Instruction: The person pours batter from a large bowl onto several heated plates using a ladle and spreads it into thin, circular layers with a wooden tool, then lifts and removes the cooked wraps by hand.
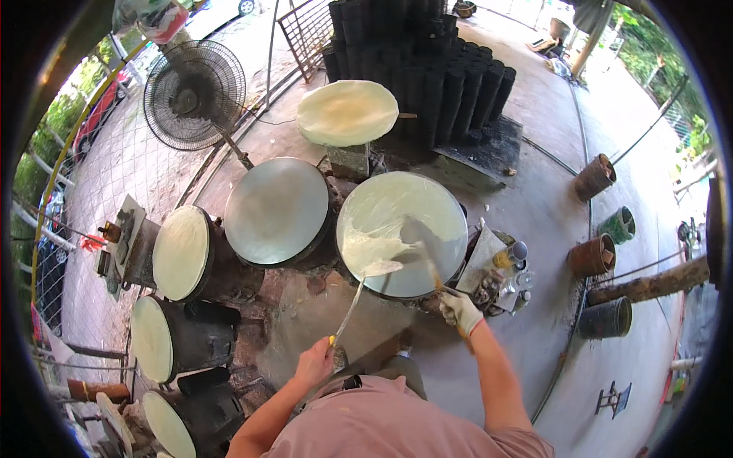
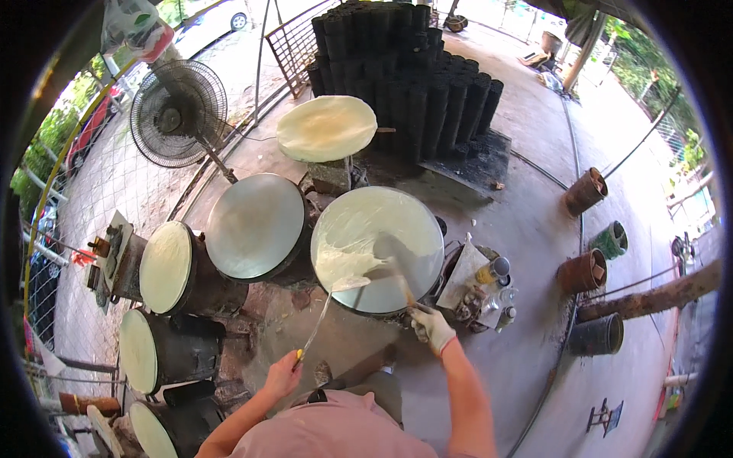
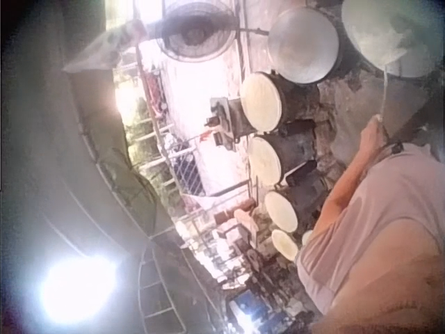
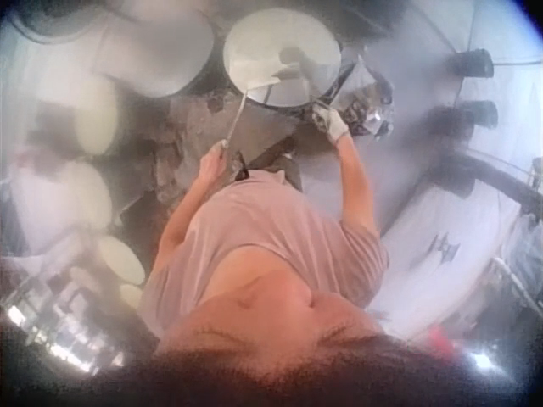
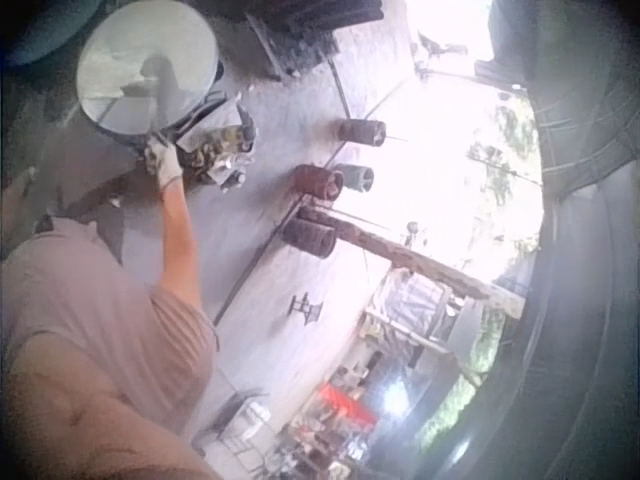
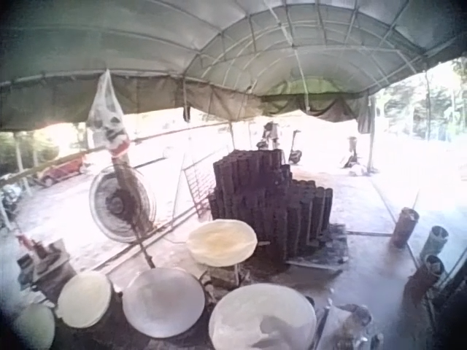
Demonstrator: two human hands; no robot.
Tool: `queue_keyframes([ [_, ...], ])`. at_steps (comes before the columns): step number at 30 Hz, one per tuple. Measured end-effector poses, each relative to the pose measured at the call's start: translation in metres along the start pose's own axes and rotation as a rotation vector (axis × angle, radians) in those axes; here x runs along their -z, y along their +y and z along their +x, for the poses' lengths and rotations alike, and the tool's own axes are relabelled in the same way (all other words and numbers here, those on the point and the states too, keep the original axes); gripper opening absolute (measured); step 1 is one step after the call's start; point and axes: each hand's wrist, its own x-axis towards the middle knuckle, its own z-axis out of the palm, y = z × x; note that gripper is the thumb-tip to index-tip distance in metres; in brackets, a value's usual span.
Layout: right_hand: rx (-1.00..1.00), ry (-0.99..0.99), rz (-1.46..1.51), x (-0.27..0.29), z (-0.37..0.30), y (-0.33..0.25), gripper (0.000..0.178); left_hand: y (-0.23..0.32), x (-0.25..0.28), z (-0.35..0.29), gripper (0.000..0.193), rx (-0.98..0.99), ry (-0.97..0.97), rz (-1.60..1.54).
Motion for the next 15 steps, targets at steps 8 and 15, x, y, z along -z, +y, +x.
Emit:
queue_keyframes([
  [8,0.143,-0.028,0.182,-0.234,0.045,0.098,0.026,-0.046,0.088,-0.011,0.031,0.07,-0.056,-0.324],
  [15,0.419,0.714,0.163,-0.293,0.113,0.157,0.028,-0.13,0.149,-0.064,0.022,0.3,0.066,-0.821],
])
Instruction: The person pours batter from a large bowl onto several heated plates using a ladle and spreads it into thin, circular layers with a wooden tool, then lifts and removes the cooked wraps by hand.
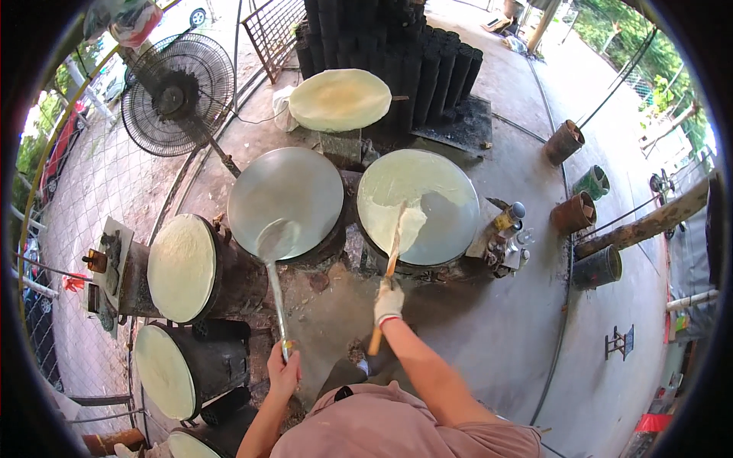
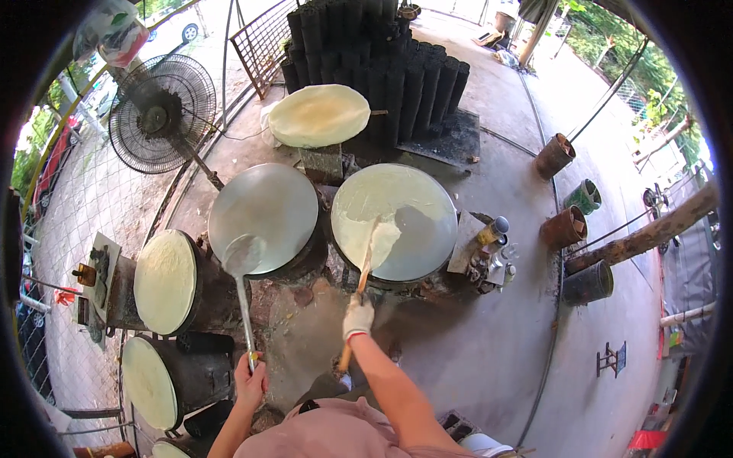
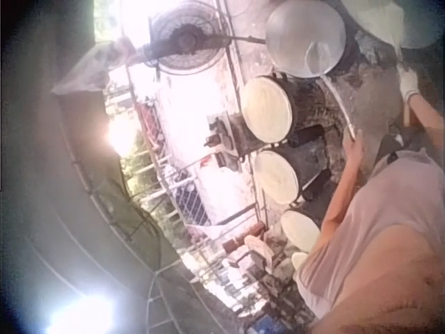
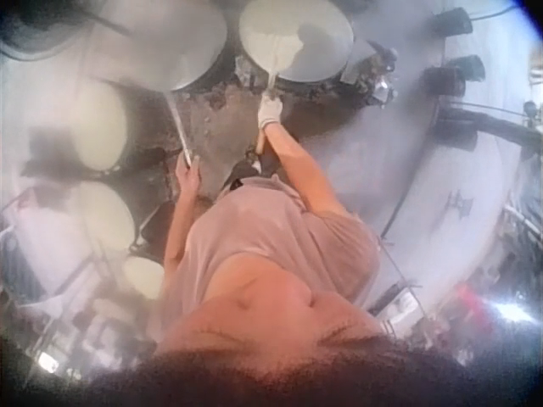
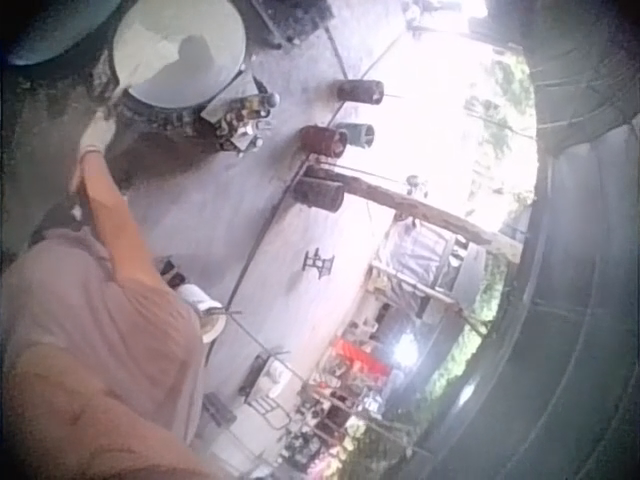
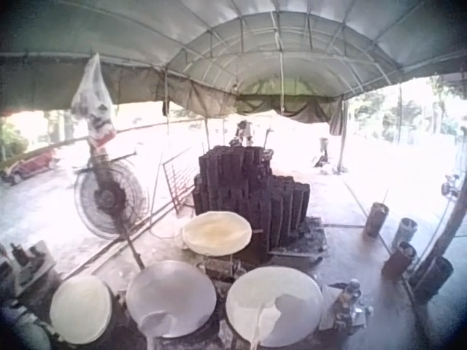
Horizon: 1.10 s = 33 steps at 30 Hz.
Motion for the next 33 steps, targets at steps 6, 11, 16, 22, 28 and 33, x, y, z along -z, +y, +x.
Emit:
queue_keyframes([
  [6,0.14,-0.142,-0.599,-0.032,-0.041,-0.047,0.033,-0.019,0.052,-0.031,0.017,0.114,0.088,-0.202],
  [11,-0.018,0.189,0.004,-0.005,0.023,0.004,0.038,-0.019,0.051,-0.028,0.018,0.142,0.069,-0.293],
  [16,0.217,-0.035,-0.594,0.016,-0.017,-0.005,0.038,-0.012,0.039,-0.031,0.021,0.226,0.064,-0.434],
  [22,-0.018,0.009,-0.244,0.066,0.023,-0.013,0.036,-0.002,0.007,-0.044,0.023,0.192,0.035,-0.443],
  [28,0.115,-0.276,-0.374,0.14,0.034,0.006,0.026,0.004,-0.053,-0.062,0.025,0.192,0.048,-0.438],
  [33,0.309,-0.226,-0.581,0.188,0.081,-0.056,0.035,0.019,-0.124,-0.067,0.026,0.193,0.015,-0.443],
])
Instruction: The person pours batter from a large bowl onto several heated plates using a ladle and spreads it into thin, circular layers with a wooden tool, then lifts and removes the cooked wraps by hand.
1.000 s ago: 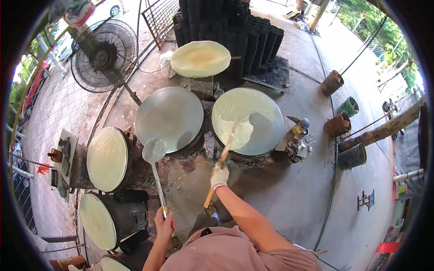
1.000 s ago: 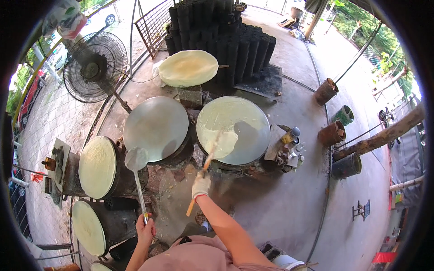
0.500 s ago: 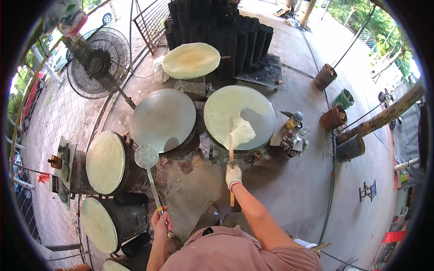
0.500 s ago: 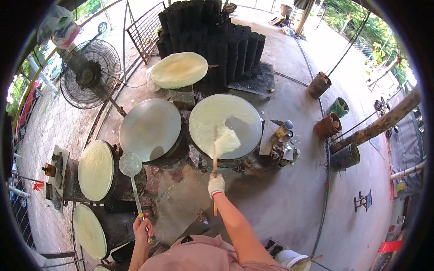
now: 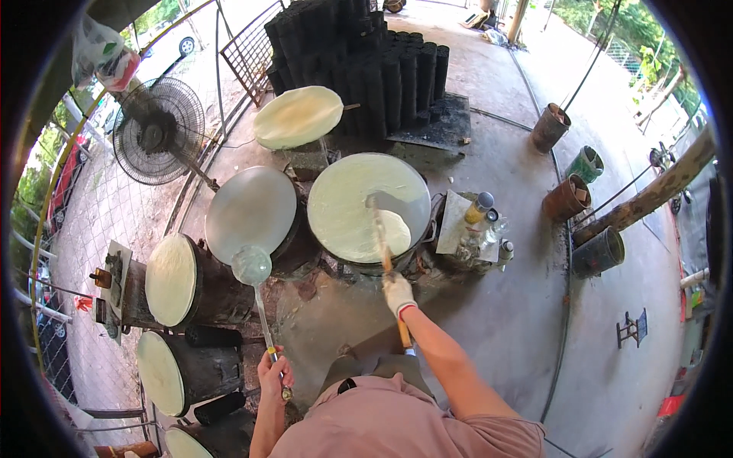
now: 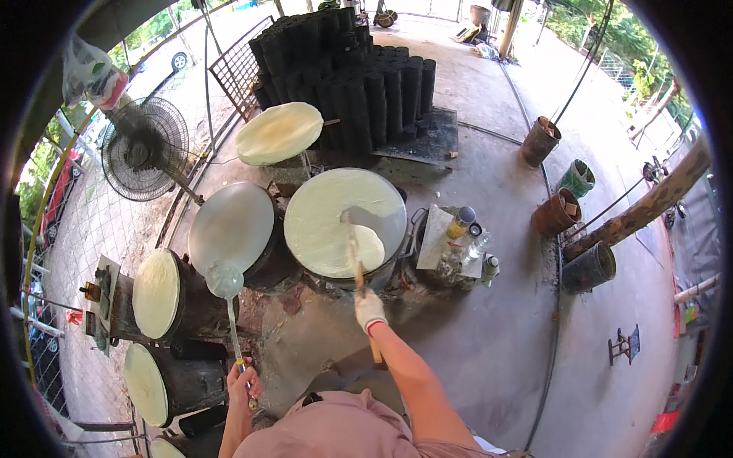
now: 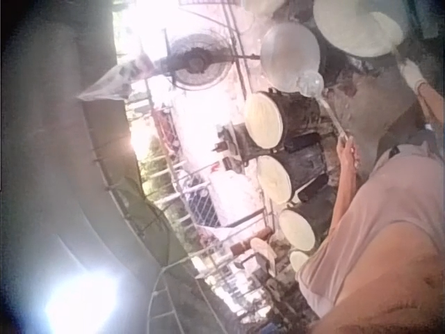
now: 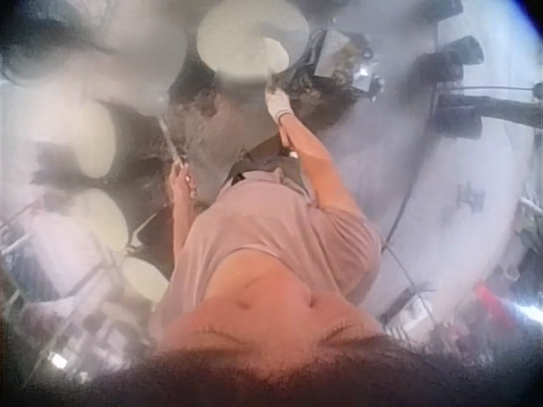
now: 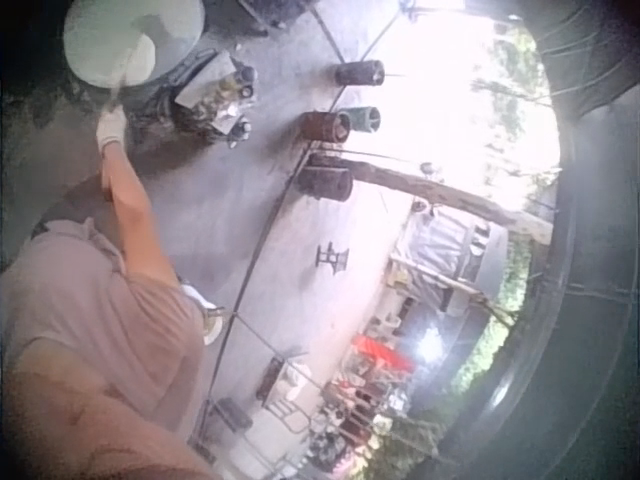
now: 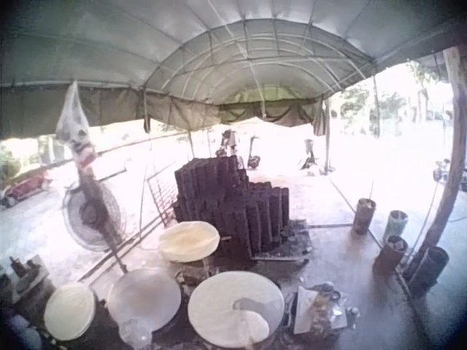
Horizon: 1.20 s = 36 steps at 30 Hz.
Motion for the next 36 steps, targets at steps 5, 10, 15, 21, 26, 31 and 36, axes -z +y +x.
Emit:
queue_keyframes([
  [5,0.075,-0.377,-0.083,0.064,-0.026,0.012,0.037,-0.016,-0.066,-0.007,0.024,-0.001,-0.025,-0.083],
  [10,0.137,-0.125,-0.256,0.123,0.022,-0.005,0.033,-0.029,-0.111,-0.01,0.024,0.031,-0.047,-0.147],
  [15,0.101,-0.397,-0.292,0.143,0.023,0.029,0.037,-0.04,-0.135,-0.011,0.023,0.098,-0.085,-0.224],
  [21,0.314,-0.233,-0.242,0.143,0.067,0.002,0.031,-0.04,-0.154,-0.008,0.022,0.16,-0.163,-0.262],
  [26,0.287,-0.451,-0.265,0.16,0.008,0.039,0.035,-0.037,-0.146,0.003,0.024,0.182,-0.184,-0.287],
  [31,0.23,0.022,-0.45,0.16,0.102,-0.001,0.03,-0.029,-0.144,0.011,0.023,0.205,-0.223,-0.284],
  [36,0.145,0.02,-0.438,0.131,0.131,-0.04,0.04,-0.02,-0.131,0.019,0.023,0.25,-0.256,-0.267],
])
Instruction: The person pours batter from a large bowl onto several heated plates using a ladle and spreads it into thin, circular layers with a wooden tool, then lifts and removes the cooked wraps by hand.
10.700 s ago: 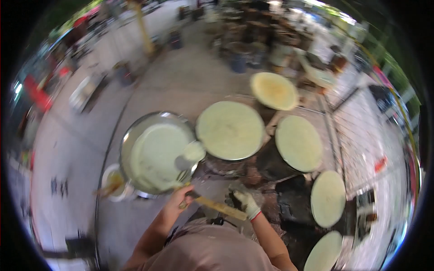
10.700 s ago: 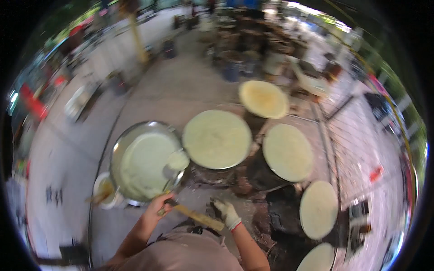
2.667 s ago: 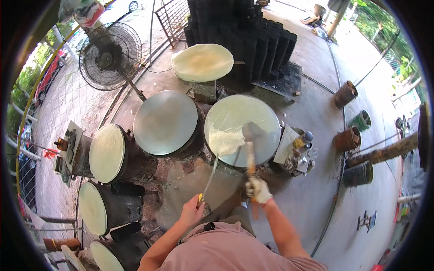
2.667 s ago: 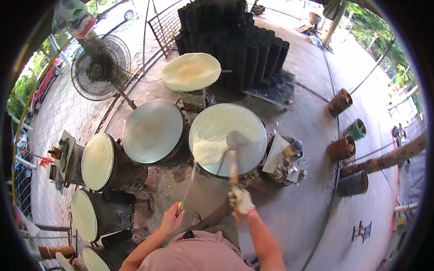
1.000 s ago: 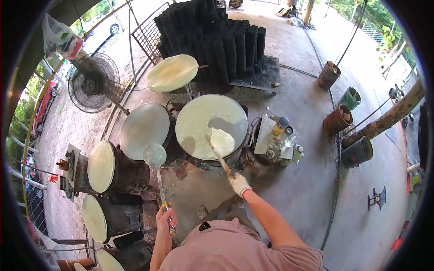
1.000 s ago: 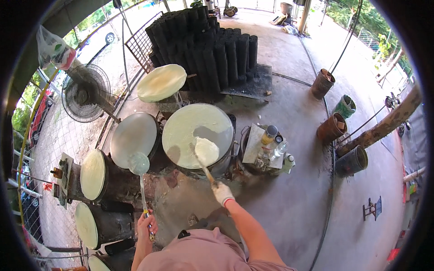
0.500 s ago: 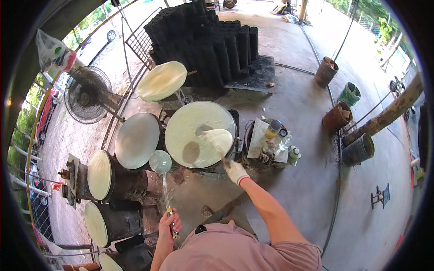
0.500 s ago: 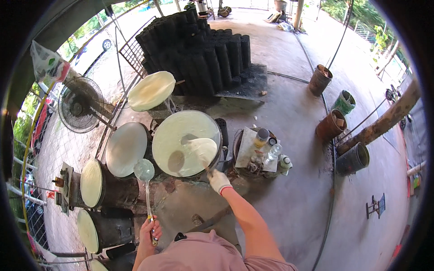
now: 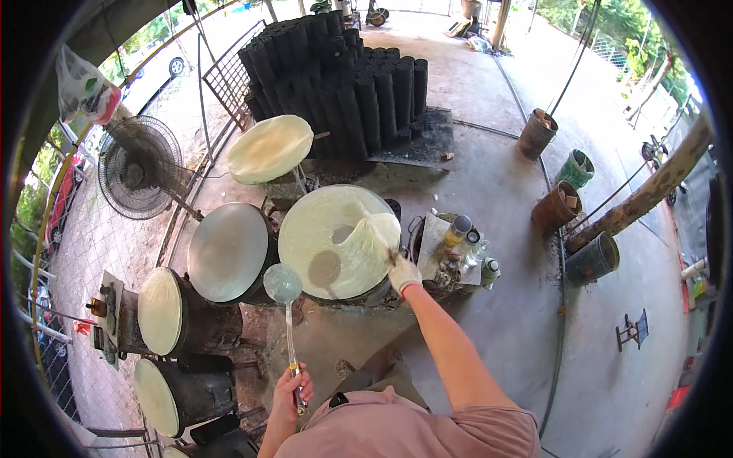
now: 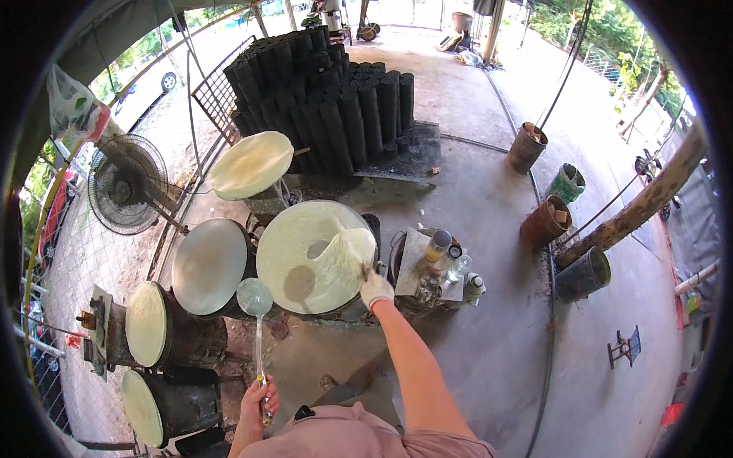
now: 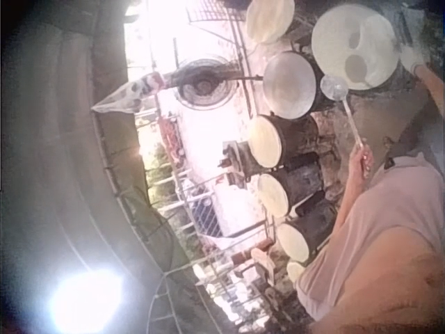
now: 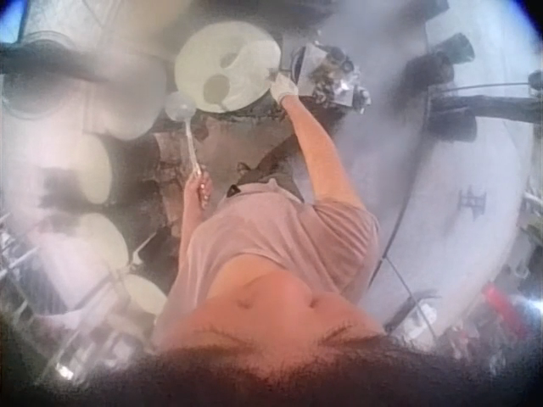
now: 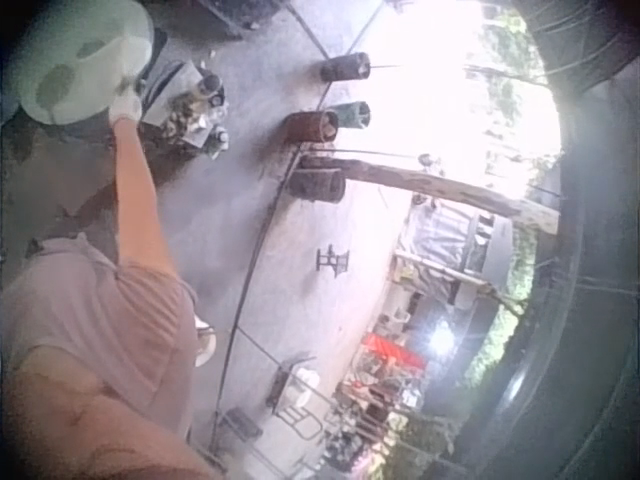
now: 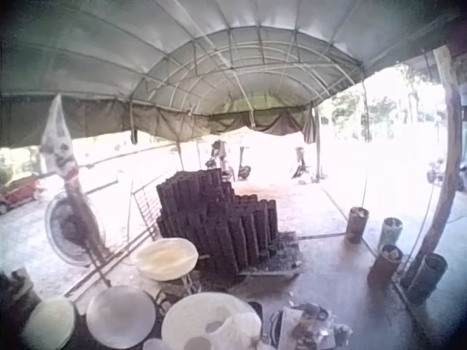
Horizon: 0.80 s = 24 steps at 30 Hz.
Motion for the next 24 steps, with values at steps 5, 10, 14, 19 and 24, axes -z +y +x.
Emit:
queue_keyframes([
  [5,0.048,-0.043,0.585,-0.037,-0.079,-0.001,0.042,0.012,0.025,0.002,0.022,0.04,-0.031,-0.051],
  [10,-0.376,0.154,1.117,-0.082,-0.067,-0.021,0.034,0.025,0.028,0.011,0.02,0.078,-0.028,-0.033],
  [14,-0.046,0.111,0.78,-0.053,-0.053,-0.027,0.034,0.03,0.032,0.017,0.02,0.102,-0.043,-0.047],
  [19,-0.252,0.147,0.776,-0.069,-0.074,-0.011,0.033,0.025,0.023,0.03,0.019,0.134,-0.056,-0.06],
  [24,-0.017,-0.091,0.468,-0.028,-0.012,-0.018,0.037,0.011,0.008,0.04,0.018,0.178,0.0,-0.03],
])
